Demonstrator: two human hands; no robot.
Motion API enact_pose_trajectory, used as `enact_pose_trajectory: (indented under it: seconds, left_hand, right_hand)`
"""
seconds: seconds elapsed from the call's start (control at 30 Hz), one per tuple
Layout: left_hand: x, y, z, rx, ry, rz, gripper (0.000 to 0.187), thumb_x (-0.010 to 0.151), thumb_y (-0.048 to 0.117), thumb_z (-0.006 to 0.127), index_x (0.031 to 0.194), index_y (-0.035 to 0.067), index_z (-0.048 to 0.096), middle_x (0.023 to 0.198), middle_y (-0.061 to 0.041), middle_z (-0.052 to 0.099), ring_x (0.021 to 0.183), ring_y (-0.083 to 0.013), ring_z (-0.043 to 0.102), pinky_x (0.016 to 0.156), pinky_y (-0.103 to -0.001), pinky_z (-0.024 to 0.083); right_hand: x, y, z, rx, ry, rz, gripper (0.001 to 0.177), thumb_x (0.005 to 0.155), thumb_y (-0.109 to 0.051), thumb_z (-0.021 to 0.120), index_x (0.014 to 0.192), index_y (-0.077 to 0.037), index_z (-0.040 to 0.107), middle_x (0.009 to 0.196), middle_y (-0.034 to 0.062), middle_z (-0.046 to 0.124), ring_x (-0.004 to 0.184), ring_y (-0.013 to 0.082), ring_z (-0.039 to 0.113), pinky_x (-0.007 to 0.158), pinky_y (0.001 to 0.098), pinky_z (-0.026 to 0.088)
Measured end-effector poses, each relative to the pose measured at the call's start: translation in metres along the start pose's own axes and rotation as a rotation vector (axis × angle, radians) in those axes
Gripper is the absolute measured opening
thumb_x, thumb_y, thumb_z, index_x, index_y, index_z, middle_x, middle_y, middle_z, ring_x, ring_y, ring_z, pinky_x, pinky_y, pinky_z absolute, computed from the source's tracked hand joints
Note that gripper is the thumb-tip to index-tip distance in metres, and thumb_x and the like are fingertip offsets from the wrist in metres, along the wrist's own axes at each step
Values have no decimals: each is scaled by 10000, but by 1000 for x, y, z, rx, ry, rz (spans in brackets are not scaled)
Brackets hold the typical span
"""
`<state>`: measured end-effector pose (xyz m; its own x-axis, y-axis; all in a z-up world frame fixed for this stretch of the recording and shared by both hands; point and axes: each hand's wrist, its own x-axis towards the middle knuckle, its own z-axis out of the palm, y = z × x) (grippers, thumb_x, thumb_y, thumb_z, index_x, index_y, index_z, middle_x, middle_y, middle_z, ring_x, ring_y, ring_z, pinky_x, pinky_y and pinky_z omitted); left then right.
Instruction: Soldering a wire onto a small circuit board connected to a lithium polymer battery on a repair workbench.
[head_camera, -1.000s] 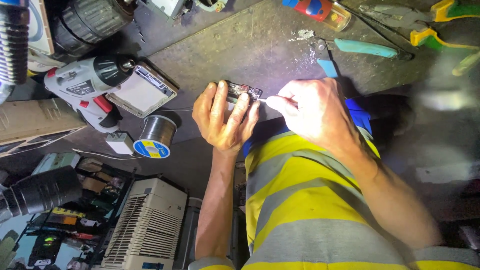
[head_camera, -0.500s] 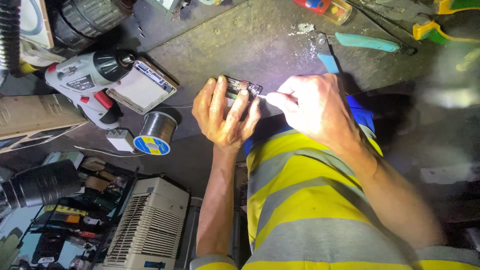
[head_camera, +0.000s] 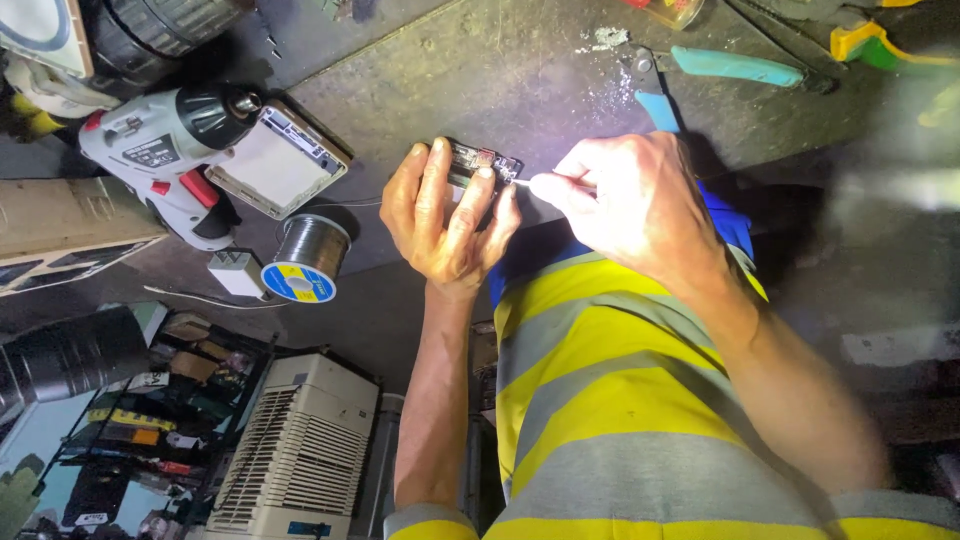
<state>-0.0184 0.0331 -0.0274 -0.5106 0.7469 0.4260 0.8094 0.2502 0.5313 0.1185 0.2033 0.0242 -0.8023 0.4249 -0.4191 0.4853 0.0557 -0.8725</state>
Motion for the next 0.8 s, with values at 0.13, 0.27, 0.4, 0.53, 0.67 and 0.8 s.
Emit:
enact_pose_trajectory:
  seconds: [0.13, 0.27, 0.4, 0.53, 0.67, 0.8]
  left_hand:
    - [-2, 0, 1, 0, 7, -1, 196, 855, 309, 822, 985, 166, 857, 1191, -205, 739, 1099, -410, 685, 902, -507, 568]
    - [-2, 0, 2, 7, 19, -15, 198, 842, 315, 836, 983, 176, 854, 1187, -189, 746, 1105, -399, 687, 909, -498, 568]
    - [-5, 2, 1, 18, 16, -41, 201, 828, 319, 845, 980, 189, 858, 1193, -180, 747, 1119, -393, 686, 925, -492, 572]
    - [-4, 1, -1, 15, -7, -28, 194, 847, 322, 829, 968, 173, 857, 1179, -192, 749, 1099, -404, 690, 914, -498, 575]
    - [-5, 3, -3, 27, -39, -46, 201, 859, 313, 826, 987, 161, 857, 1197, -199, 740, 1125, -406, 680, 937, -510, 572]
    - [-4, 3, -2, 25, -34, -34, 195, 857, 304, 829, 981, 156, 856, 1188, -207, 741, 1110, -415, 682, 922, -525, 571]
  right_hand:
    - [-3, -5, -4, 5, -22, 48, 108, 983, -25, 715, 896, 0, 774, 875, 174, 757, 690, 317, 714, 601, 357, 570]
    - [-7, -2, -2, 16, 11, 36, 109, 992, -27, 711, 899, -14, 767, 876, 161, 756, 711, 322, 715, 613, 364, 570]
    - [-11, 3, 2, 40, 63, 15, 96, 1005, -43, 720, 918, -31, 758, 893, 142, 756, 767, 318, 727, 676, 394, 596]
    - [-12, 8, 7, 45, 92, -23, 66, 992, -51, 743, 927, -45, 754, 914, 129, 760, 801, 320, 734, 705, 404, 608]
    - [-13, 7, 10, 19, 136, -89, 58, 997, -71, 756, 942, -57, 744, 940, 122, 763, 837, 322, 741, 730, 421, 617]
    - [-14, 6, 15, -42, 162, -127, 57, 997, -97, 762, 963, -58, 739, 947, 117, 753, 848, 316, 729, 776, 438, 612]
